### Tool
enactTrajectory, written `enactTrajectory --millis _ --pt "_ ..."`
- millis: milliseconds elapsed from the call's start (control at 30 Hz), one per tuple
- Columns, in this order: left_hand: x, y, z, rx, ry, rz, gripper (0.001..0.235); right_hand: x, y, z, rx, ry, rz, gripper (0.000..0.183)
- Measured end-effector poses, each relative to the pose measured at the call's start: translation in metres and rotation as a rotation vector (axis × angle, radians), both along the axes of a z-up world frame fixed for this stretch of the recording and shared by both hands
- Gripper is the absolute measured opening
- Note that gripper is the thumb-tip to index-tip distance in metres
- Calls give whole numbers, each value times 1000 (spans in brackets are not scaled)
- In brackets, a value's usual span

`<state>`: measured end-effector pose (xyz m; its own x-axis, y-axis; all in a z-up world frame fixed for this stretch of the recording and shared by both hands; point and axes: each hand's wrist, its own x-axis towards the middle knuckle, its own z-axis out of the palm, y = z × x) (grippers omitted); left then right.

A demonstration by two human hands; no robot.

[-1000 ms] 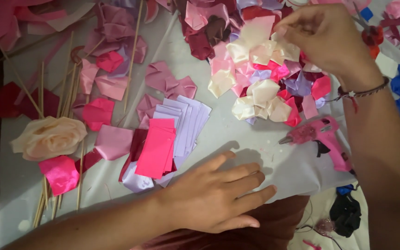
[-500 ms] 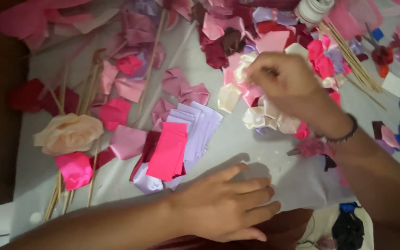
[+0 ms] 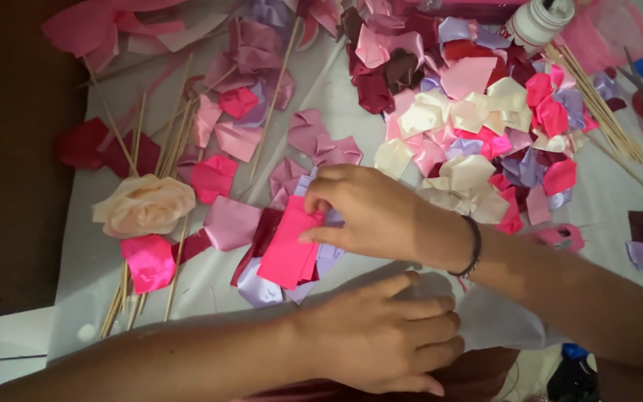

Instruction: Assembling artificial flower petals using ribbon pieces and a hot glue gun

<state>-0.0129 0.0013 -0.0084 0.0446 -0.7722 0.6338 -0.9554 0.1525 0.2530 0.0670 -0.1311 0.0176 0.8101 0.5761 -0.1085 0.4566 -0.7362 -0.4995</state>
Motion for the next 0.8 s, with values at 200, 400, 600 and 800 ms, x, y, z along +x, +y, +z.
enactTrajectory --millis 200,400,600,800 --pt "-3 0 -3 -16 14 -2 38 -1 7 7 -122 107 -169 15" --pt "-5 -1 -1 5 13 -1 35 1 0 31 81 314 -313 8" --pt "-2 -1 2 -46 -70 -13 34 -8 -33 52 282 370 -275 17" --pt "4 8 29 -345 125 -108 31 -35 -101 80 -57 195 -364 25"
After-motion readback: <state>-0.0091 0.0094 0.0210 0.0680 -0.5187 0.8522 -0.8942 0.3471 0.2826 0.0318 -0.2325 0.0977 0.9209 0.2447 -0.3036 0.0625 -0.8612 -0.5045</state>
